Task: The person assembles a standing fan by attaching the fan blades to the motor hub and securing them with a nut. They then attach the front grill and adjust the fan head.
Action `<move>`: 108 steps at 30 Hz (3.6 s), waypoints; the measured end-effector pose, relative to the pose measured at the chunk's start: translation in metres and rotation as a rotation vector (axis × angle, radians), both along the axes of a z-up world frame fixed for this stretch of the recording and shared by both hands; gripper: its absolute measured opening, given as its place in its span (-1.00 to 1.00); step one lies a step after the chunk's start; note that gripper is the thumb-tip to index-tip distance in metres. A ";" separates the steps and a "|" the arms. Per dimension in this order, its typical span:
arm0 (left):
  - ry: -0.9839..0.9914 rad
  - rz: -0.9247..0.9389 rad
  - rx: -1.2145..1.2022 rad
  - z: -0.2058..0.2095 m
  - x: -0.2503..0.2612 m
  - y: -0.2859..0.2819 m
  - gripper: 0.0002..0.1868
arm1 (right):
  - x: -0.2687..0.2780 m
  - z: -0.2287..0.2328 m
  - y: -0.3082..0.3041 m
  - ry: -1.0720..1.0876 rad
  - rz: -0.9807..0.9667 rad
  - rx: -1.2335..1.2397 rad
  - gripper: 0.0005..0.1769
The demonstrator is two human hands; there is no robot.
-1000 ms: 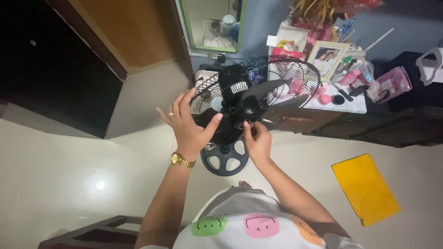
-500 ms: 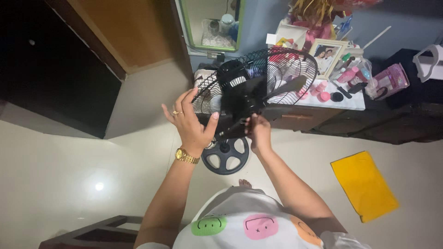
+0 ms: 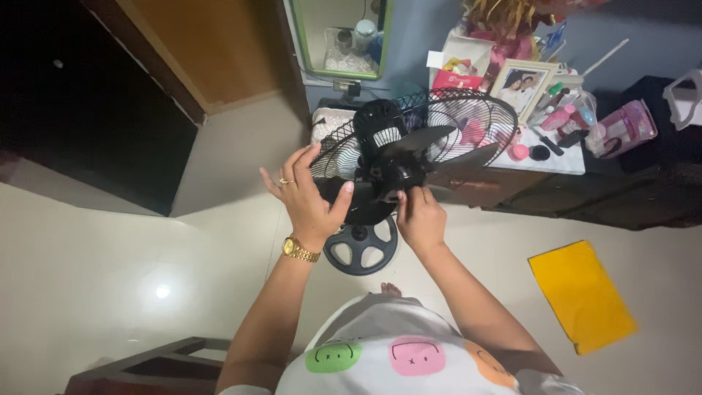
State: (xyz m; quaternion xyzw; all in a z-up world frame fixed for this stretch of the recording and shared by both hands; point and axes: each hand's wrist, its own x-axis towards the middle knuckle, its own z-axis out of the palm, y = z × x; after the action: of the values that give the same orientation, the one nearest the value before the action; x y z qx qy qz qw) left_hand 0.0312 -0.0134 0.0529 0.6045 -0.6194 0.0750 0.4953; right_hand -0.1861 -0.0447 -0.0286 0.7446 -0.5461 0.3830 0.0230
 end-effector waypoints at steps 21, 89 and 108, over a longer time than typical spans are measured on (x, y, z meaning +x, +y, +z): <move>0.026 -0.003 0.031 0.009 -0.006 0.002 -0.21 | 0.003 -0.008 -0.029 -1.451 -0.043 1.132 -0.55; 0.049 -0.012 0.074 0.030 0.002 -0.007 -0.53 | -0.016 0.008 -0.040 -1.472 0.088 1.388 0.10; -0.034 -0.881 0.037 0.062 0.098 -0.054 -0.57 | 0.080 0.040 0.017 -1.182 -0.222 0.370 -0.04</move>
State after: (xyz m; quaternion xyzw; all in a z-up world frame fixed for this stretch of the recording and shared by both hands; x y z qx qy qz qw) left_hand 0.1296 -0.0670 0.1152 0.2901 -0.8272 -0.1446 0.4590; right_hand -0.1062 -0.0276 0.0117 0.3377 -0.5978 0.6245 -0.3723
